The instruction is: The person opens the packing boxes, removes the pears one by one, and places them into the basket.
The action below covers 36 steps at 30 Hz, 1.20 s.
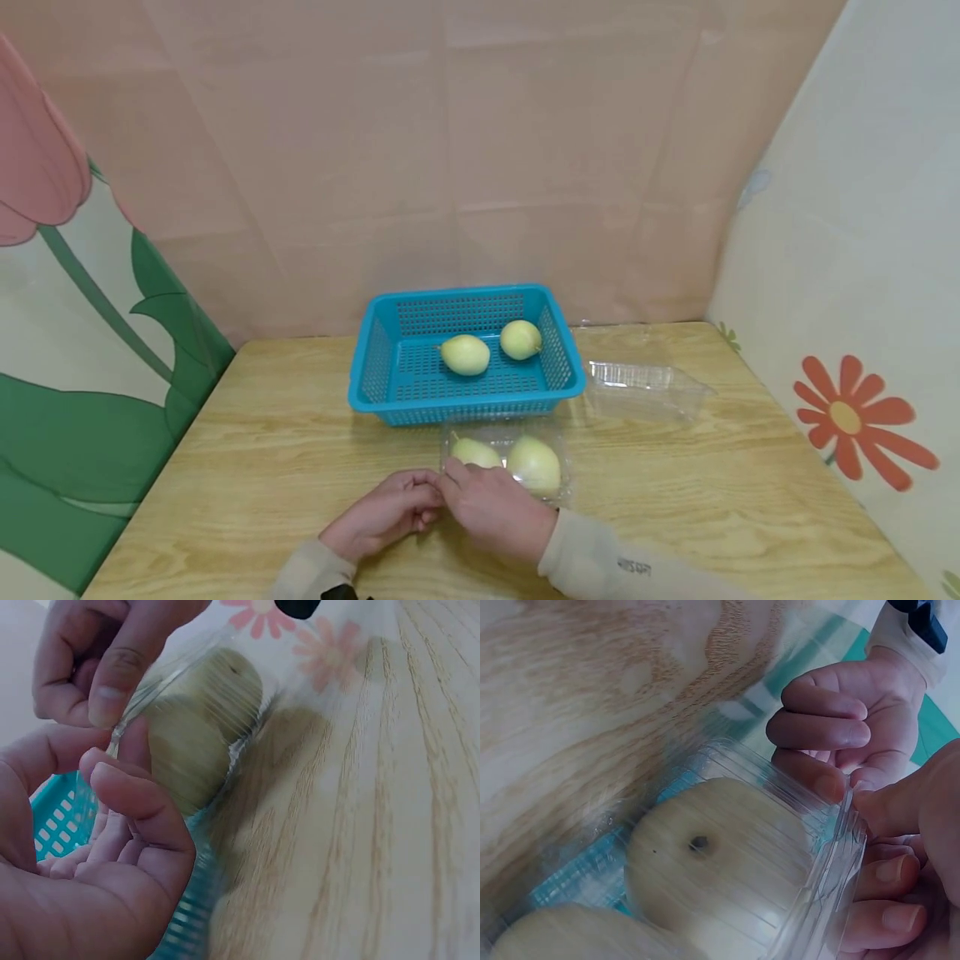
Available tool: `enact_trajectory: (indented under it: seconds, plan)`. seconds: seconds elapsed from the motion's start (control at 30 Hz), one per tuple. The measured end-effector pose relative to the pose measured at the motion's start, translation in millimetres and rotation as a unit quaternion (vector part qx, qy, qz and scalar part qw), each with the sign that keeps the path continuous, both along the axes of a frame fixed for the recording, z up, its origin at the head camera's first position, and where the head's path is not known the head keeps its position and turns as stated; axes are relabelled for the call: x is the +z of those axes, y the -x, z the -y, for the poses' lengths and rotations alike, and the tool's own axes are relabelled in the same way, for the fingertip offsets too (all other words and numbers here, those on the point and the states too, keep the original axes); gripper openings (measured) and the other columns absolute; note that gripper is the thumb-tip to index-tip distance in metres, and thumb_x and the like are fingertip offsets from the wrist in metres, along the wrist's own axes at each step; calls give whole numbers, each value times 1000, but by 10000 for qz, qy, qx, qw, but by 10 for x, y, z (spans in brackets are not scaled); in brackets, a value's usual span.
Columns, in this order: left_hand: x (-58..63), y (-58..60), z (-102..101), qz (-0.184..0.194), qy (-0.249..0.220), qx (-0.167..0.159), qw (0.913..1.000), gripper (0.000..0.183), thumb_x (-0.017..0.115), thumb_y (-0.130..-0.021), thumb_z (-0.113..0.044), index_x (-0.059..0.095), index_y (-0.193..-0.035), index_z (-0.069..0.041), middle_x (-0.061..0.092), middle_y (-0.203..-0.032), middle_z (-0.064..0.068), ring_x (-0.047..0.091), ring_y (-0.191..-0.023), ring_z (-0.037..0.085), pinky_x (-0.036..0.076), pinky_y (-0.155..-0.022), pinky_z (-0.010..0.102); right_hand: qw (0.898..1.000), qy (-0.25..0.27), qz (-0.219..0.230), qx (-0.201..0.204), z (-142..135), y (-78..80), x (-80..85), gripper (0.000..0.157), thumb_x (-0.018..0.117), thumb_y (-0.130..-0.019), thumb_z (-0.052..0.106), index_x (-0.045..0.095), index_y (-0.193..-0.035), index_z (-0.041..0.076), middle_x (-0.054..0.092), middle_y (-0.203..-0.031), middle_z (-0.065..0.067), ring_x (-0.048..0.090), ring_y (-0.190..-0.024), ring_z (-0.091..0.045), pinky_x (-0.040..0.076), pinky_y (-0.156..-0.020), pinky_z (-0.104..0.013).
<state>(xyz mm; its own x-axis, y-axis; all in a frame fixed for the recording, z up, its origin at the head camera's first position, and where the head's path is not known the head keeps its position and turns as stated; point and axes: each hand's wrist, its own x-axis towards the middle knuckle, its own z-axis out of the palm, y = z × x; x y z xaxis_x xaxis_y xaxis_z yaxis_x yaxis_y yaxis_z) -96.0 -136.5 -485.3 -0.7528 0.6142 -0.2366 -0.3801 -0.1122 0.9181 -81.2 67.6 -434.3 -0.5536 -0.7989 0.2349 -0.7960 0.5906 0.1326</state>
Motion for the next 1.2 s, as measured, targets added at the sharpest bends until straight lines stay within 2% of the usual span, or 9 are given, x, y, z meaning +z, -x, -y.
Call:
enact_trajectory:
  seconds: [0.17,0.27,0.5,0.73,0.87,1.07,1.2]
  plan:
    - [-19,18,2,-50,23,-83,10000,9,59,-94,-6,64,-98,-12,50,-74,-5,44,-64,6,38,-58,19,9999,39,-139,25,-15,2,-27,53,82,-70,17,63,-119,12,53,-99,2,54,-72,-7,37,-46,-17]
    - [-34,18,8,-173,101,-102,9997,8,60,-92,-5,63,-96,-12,50,-72,-6,43,-61,5,37,-55,17,9994,158,-283,78,-25,6,-17,47,81,-70,16,62,-112,12,51,-96,2,52,-71,-7,37,-46,-17]
    - [-22,-1,18,-193,468,-143,9986,7,65,-92,-10,59,-88,-12,57,-71,-5,44,-56,2,37,-50,16,9960,807,-377,89,-51,80,297,30,75,-71,3,56,-91,12,45,-88,2,44,-66,-6,36,-47,-14]
    - [28,3,26,-166,509,-212,9983,9,65,-91,-10,57,-88,-12,69,-86,-3,46,-58,2,39,-51,16,9965,642,-528,48,-57,70,302,25,75,-73,7,55,-86,15,44,-83,5,42,-62,-4,32,-44,-15]
    - [49,7,34,-124,617,-246,9977,7,64,-92,-12,58,-89,-13,69,-87,-2,47,-59,3,40,-53,18,9957,633,-674,-20,-63,52,305,23,75,-75,9,55,-85,17,45,-81,6,43,-62,-5,30,-43,-15]
    - [58,43,15,-39,804,-59,9967,10,61,-96,-20,63,-93,-10,67,-91,1,50,-64,7,41,-55,19,9911,668,-1148,70,-82,51,348,18,75,-77,13,58,-82,18,49,-77,7,47,-60,-5,29,-42,-16]
    - [55,61,-12,-60,871,130,9961,13,61,-98,-21,62,-95,-8,66,-88,1,50,-64,8,41,-55,20,9851,917,-1443,192,-104,53,372,14,68,-80,10,56,-80,18,49,-74,7,46,-57,-5,27,-41,-16]
